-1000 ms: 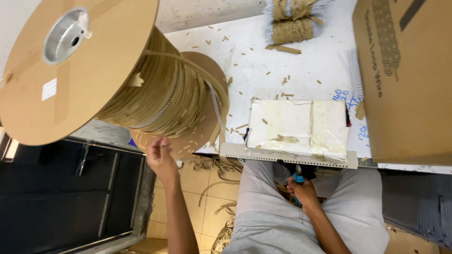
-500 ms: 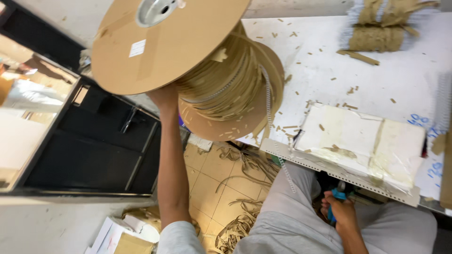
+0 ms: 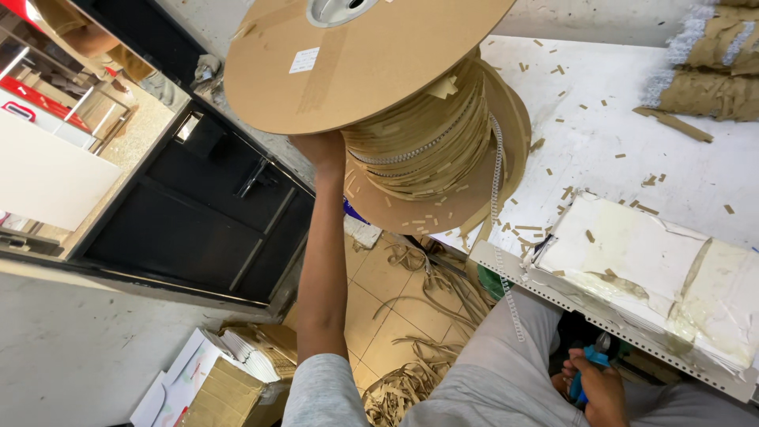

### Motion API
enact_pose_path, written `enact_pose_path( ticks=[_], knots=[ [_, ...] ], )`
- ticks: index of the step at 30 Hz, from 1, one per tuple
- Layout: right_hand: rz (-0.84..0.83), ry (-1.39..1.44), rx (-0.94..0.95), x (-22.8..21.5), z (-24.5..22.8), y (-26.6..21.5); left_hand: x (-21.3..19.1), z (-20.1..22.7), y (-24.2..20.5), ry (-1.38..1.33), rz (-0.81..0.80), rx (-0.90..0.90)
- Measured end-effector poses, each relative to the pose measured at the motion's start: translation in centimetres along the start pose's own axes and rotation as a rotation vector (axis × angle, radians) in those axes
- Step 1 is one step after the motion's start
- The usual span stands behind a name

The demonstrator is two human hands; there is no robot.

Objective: The person cuts a white spiral cable from a large cardboard spool using blue-handled scissors. They repeatedly measure and cut segments, placing the cut pieces on a white surface. The person also adjusts the spool and handles the cable with both hands throughout the task.

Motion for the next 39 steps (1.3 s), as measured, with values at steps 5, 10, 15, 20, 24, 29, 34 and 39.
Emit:
enact_pose_path(
  ticks=[5,10,15,20,24,29,34,39],
  knots=[
    [0.008,-0.054,0.108,0.2,0.2,0.2,-0.6,-0.1,-0.1,0.014,-0.001,0.05],
    [0.024,-0.082,0.137,0.9,0.1,0.1,-0.9,-0.5,-0.8,0.028,0.003,0.085],
    [0.013,0.02,0.125,1.2,0.7,0.2,0.7,-0.5,-1.9,0.001,-0.032,0.136],
    [0.012,0.027,0.144,1.2,0.0,-0.2,1.0,-1.9,-1.2,0.01,-0.046,0.169],
    [-0.017,-0.007,0.135,1.5,0.2,-0.4,0.8,-2.1,-1.2,0.035,-0.048,0.208],
    [0.003,0.016,0.114,0.9,0.1,-0.6,1.5,-1.0,-2.2,0.018,-0.061,0.261],
    [0.028,0.057,0.117,0.5,0.3,-0.8,7.3,5.0,-9.2,0.06,-0.437,0.32],
    [0.007,0.052,0.104,0.3,0.3,-0.7,11.2,6.8,-15.2,0.072,-0.783,0.379]
  ],
)
Point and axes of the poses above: each hand's wrist, its own y-axis towards the middle knuckle, its own x-axis out of the palm, z = x × y, the point moved 9 cm from there along y, towards the middle knuckle, and after that the axes turned 3 degrees about -z, right-handed, at the moved point
